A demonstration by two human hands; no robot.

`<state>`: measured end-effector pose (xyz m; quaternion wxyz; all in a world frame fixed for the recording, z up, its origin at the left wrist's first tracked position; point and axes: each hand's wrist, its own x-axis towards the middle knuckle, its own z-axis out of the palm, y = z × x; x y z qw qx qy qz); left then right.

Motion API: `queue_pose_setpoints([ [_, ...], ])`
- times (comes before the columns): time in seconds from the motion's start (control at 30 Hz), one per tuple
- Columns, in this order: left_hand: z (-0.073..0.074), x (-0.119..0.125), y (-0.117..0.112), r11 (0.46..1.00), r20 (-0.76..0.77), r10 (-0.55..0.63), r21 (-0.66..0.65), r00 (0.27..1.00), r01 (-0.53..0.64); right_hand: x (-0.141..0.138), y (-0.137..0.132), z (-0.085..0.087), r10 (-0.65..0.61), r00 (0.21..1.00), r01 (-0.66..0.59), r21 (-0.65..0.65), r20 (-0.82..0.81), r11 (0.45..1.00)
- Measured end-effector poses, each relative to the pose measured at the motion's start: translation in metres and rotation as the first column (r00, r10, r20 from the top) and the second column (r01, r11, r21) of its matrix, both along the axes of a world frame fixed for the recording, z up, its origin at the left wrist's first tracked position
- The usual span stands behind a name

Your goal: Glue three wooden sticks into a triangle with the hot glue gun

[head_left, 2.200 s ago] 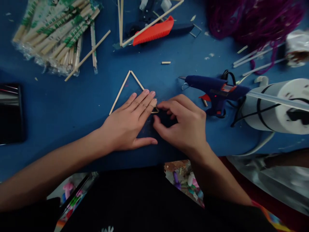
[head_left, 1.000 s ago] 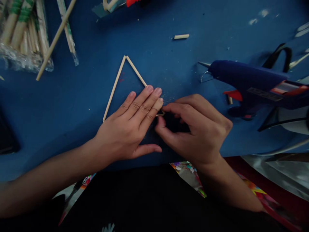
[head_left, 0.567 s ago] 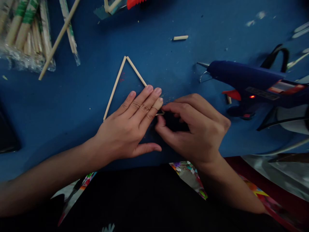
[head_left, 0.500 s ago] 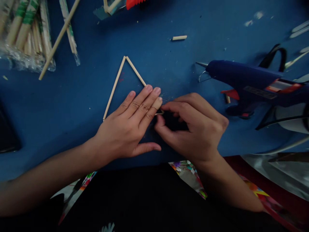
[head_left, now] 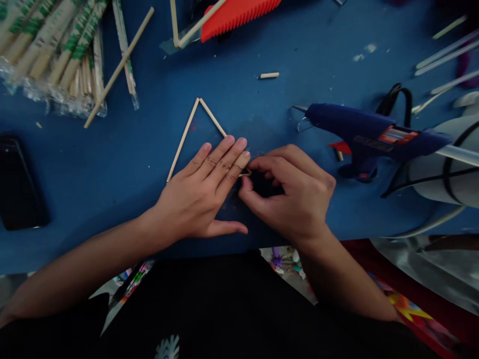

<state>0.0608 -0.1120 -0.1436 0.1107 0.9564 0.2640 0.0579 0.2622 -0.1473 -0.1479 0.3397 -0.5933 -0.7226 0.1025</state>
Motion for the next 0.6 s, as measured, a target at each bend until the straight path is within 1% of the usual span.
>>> queue_pose_setpoints([
  [0.13, 0.0, 0.0, -0.001, 1.0, -0.002, 0.011, 0.02, 1.0, -0.011, -0.001, 0.0, -0.001, -0.007, 1.0, 0.007, 0.013, -0.019, 1.0],
  [0.3, 0.0, 0.001, -0.002, 0.999, 0.034, 0.031, 0.017, 0.999, -0.032, -0.001, 0.0, -0.002, -0.006, 1.0, 0.007, 0.027, -0.029, 1.0],
  [0.43, 0.004, -0.002, -0.004, 0.999, 0.073, 0.052, 0.013, 0.996, -0.053, -0.001, -0.002, -0.001, -0.015, 0.999, 0.016, 0.007, -0.042, 1.0],
  [0.53, 0.012, -0.011, -0.006, 0.995, 0.14, 0.057, 0.075, 0.988, -0.068, 0.001, -0.002, 0.001, -0.001, 0.995, 0.001, 0.002, -0.095, 1.0],
  [0.6, 0.019, -0.021, -0.006, 0.98, 0.211, 0.079, 0.164, 0.974, -0.115, 0.004, -0.003, 0.003, 0.048, 0.984, -0.035, 0.079, -0.172, 0.996],
])
